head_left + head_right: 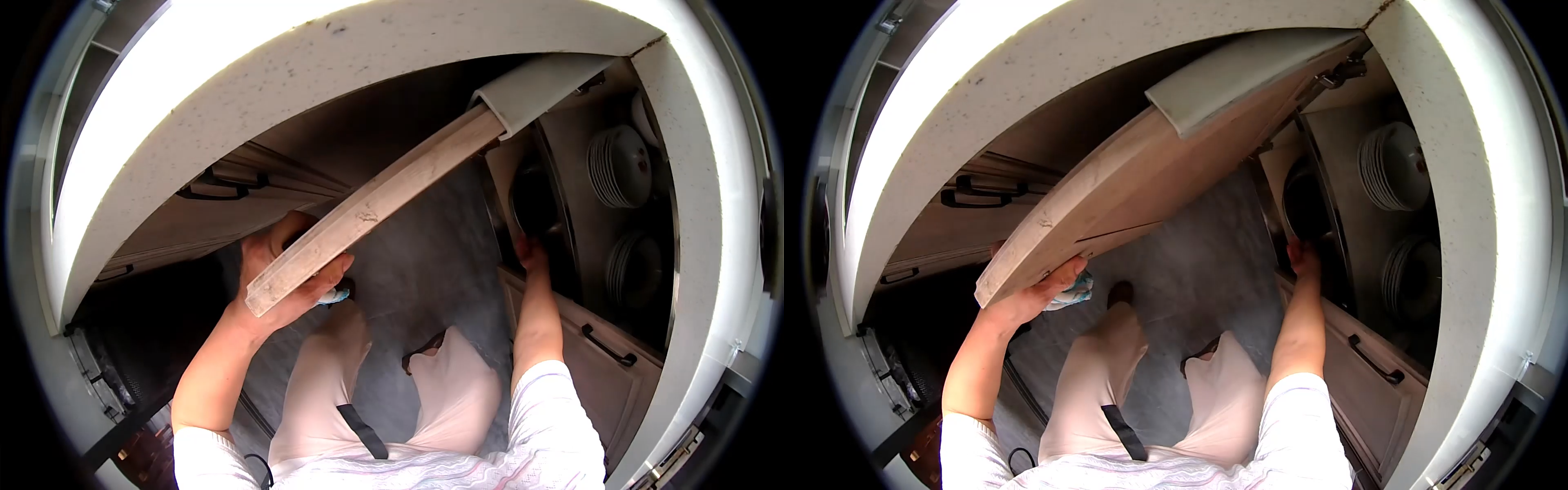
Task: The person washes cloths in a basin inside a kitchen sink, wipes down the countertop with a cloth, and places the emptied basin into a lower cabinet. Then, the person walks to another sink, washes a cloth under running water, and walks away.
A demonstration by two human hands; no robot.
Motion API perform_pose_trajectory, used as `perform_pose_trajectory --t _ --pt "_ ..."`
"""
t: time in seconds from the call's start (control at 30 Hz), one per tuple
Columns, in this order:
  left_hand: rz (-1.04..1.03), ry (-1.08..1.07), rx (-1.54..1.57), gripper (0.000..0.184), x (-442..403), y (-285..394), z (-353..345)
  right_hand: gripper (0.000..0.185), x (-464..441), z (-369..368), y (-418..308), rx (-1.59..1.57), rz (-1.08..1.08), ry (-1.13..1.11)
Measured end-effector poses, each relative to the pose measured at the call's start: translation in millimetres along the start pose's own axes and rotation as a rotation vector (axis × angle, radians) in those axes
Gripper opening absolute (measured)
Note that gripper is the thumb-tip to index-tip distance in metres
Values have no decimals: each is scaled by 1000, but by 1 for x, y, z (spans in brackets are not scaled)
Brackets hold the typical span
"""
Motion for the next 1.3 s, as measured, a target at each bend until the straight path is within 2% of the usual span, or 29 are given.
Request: perform_pose_trajectory --t 0.03,0.13,0.2,0.27,0.3,0.33,0.4,0.47,0.53,0.67,0.73,0.8,0.83,0.9,0.97,1.07,1.13,1.2,1.27,1.3 --pt "14 -3 5 28 1 0 -1 26 3 -4 1 49 -25 -72" --pt "25 16 149 29 7 -3 -5 25 50 -2 33 50 -170 186" --pt "7 12 161 30 13 -7 -14 27 120 -49 49 480 -4 -89" --pt "27 36 169 30 24 -14 -21 30 172 -55 92 650 -115 -48" --pt "-144 61 67 21 34 12 -19 30 201 -59 111 674 -189 -108" --pt "32 -10 261 21 41 -13 -38 31 232 -61 127 692 -261 -169" --pt "121 -47 249 26 59 -23 -65 32 298 -58 133 740 -340 -100" --pt "56 -83 -34 35 75 28 -72 35 345 -44 127 805 -369 -94" --pt "-27 -260 -87 43 96 55 -118 33 377 -22 118 803 -384 -90" --pt "-132 -521 -4 49 120 127 -190 33 440 -4 65 916 -310 8" --pt "-150 -655 -16 53 120 162 -215 35 464 -11 40 904 -258 -17" --pt "-183 -693 -31 63 115 188 -235 36 483 -21 18 883 -192 -27" --pt "-173 -731 -55 64 113 198 -242 28 489 -27 10 862 -162 -20" --pt "-163 -773 -38 68 113 209 -244 28 500 -51 -10 843 -100 -49" --pt "-143 -759 -10 71 112 217 -228 31 513 -91 -25 792 -25 -140" --pt "-239 -695 263 67 106 214 -194 34 534 -173 -40 742 121 -315" --pt "-95 -761 410 60 93 208 -143 27 543 -219 -37 861 203 -373" --pt "-49 -704 691 48 71 199 -88 10 546 -262 -33 1082 282 -437" --pt "53 -628 1001 43 50 189 -14 10 574 -331 -33 1019 361 -564" --pt "175 -608 1219 40 43 182 22 11 586 -361 -28 972 359 -657"
Point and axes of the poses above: each hand's wrist, its own x-axis away from the middle knuckle, its own z-axis out of the back of the hand, y = z × x, the point moved 10 cm from there along -x, towards the middle knuckle, and after that the axes turned 7 degrees about z, right-handed, at the moved point
